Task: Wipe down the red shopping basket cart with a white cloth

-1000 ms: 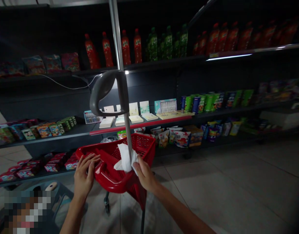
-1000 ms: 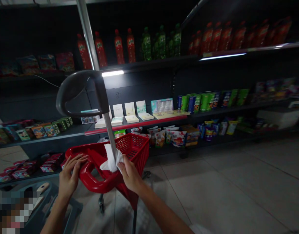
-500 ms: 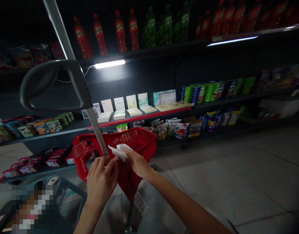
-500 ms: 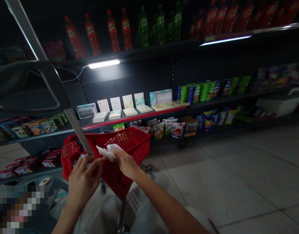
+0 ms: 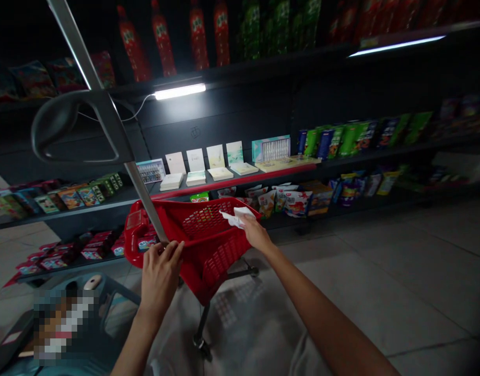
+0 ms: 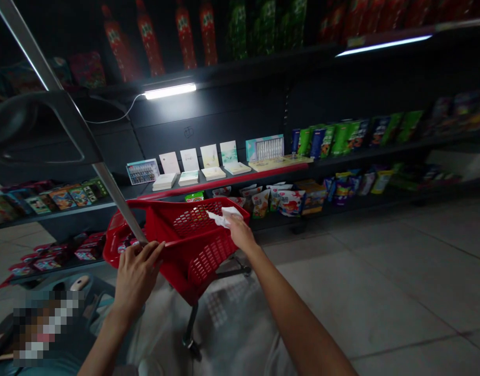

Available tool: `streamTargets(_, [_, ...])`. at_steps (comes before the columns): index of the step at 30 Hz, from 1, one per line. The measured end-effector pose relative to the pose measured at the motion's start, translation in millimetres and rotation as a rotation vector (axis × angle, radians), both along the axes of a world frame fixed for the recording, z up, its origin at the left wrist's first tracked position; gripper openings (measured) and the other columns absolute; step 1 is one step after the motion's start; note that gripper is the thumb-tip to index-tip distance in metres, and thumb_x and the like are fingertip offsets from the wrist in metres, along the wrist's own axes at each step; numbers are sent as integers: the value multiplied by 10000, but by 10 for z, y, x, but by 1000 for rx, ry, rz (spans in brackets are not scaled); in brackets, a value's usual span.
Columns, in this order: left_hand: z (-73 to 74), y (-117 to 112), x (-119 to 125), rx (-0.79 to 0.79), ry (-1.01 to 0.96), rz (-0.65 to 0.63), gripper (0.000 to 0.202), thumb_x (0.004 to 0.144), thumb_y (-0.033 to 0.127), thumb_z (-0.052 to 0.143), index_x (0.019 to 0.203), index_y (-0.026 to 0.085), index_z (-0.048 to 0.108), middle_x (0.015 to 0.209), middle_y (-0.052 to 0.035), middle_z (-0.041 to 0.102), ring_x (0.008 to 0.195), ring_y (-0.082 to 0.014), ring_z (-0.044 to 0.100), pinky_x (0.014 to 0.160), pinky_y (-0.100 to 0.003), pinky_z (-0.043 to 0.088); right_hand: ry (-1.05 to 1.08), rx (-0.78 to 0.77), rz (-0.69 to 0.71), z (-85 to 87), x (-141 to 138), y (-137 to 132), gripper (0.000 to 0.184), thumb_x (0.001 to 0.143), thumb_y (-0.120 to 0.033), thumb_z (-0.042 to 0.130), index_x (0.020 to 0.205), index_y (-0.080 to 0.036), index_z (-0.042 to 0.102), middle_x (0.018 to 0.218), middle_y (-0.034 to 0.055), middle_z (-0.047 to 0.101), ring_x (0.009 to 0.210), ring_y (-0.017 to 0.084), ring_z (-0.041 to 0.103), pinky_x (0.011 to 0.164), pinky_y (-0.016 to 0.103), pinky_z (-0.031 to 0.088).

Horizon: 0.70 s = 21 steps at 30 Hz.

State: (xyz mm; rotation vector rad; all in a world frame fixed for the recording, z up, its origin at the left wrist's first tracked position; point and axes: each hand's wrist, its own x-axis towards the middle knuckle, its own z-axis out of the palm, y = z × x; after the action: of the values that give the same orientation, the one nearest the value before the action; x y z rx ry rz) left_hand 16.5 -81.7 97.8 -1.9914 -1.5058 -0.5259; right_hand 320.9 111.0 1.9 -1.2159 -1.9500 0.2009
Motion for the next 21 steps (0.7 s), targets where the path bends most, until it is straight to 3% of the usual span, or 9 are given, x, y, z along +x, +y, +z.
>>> streamTargets(3, [-62, 87, -53, 6, -32, -1, 447, 943, 210, 569, 1381, 276, 631, 1346, -81, 673, 1144, -355, 514, 956, -523, 426, 4, 5, -129, -17, -106, -5, 429, 979, -102, 423, 1370, -130, 598, 1299, 151, 648, 1288, 215, 532, 1142, 421, 398])
streamTargets(5, [-99, 139, -75, 16, -75, -13, 428, 945, 212, 567, 1358, 284, 649, 1335, -79, 682, 1164, -359, 507, 980, -533, 410, -22, 18, -169, 11, -336, -132, 351, 993, -118, 411, 1240, -115, 661, 1193, 168, 689, 1224, 239, 570, 1145, 468, 382])
streamTargets(8, [-150, 203, -75, 31, -126, -20, 400, 953, 232, 565, 1338, 283, 660, 1322, -76, 690, 1186, -368, 494, 990, -545, 396, -29, 67, -58, 97, -817, -466, 303, 1014, -155, 398, 1104, -153, 687, 1089, 141, 720, 1123, 240, 624, 1166, 486, 358])
streamTargets(11, [-206, 241, -40, 62, -140, 16, 407, 953, 257, 578, 1354, 278, 645, 1399, -70, 645, 1235, -385, 463, 1014, -570, 376, 26, 162, 90, 178, -1201, -766, 329, 1007, -148, 413, 1253, -173, 629, 1255, 123, 690, 1242, 226, 581, 1224, 463, 297])
streamTargets(13, [-242, 256, -22, 84, -143, 54, 410, 949, 266, 592, 1356, 277, 643, 1417, -62, 631, 1272, -388, 439, 1046, -578, 356, 15, 192, 155, 205, -1275, -837, 385, 991, -124, 424, 1336, -168, 588, 1340, 118, 658, 1303, 215, 550, 1237, 440, 287])
streamTargets(17, [-281, 287, -52, 91, -149, 70, 414, 945, 290, 613, 1358, 280, 646, 1328, -61, 680, 1296, -381, 423, 1067, -559, 347, -111, 152, 193, 165, -940, -641, 479, 927, -32, 433, 1349, -183, 603, 1354, 93, 661, 1296, 195, 567, 1216, 404, 320])
streamTargets(21, [-282, 336, -124, 106, -153, 49, 426, 936, 297, 632, 1362, 295, 647, 1316, -66, 686, 1285, -383, 424, 1045, -556, 354, -122, 35, 2, 11, -208, -292, 608, 837, 58, 405, 1350, -178, 630, 1396, 101, 643, 1360, 205, 529, 1235, 430, 289])
